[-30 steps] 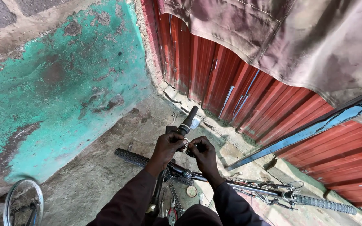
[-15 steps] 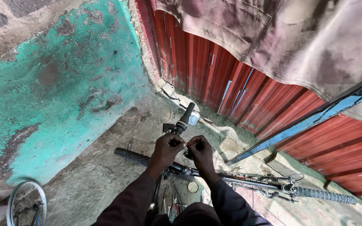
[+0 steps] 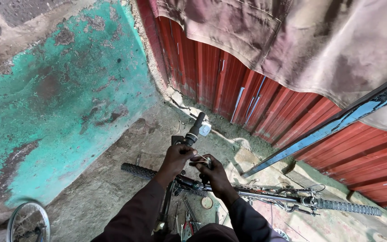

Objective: Tightening the stem bolts and adjusting the handlebars of a bicycle using a wrench

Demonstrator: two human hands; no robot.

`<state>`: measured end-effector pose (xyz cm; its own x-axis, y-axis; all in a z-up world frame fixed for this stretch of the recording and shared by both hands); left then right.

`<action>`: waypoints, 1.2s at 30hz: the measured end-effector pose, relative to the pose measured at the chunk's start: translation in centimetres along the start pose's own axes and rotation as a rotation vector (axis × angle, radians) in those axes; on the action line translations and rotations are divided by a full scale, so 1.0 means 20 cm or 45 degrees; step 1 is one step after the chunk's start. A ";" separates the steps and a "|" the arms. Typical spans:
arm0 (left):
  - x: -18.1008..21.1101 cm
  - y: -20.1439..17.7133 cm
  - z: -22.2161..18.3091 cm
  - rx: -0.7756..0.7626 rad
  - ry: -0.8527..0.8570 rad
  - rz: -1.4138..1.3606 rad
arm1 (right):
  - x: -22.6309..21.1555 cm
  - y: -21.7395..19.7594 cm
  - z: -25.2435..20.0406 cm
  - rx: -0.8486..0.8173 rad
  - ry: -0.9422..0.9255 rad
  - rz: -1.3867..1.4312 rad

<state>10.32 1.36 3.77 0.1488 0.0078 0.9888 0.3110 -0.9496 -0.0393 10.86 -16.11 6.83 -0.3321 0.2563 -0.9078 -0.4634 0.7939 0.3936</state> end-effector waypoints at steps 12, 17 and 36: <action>0.07 0.07 0.26 0.288 0.383 1.544 | 0.10 -0.20 -0.01 0.206 0.059 0.377; 0.03 0.14 0.39 0.245 0.143 1.988 | 0.24 -0.28 0.00 0.362 0.139 0.461; 0.18 -0.08 0.61 -0.587 -0.149 1.354 | 0.18 -0.21 0.05 0.183 0.218 0.436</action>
<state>21.88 6.65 5.66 0.2224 -0.8551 0.4683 -0.3900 -0.5182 -0.7611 12.44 -17.95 1.86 -0.5851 0.4335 -0.6854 -0.1864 0.7506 0.6339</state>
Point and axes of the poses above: each hand's wrist, its own z-axis towards the middle knuckle, its own y-axis out of the palm, x = y × z, the point moved 3 cm from there along z, towards the middle knuckle, and after that the axes turned 2 degrees about x, right-handed, at the moved point
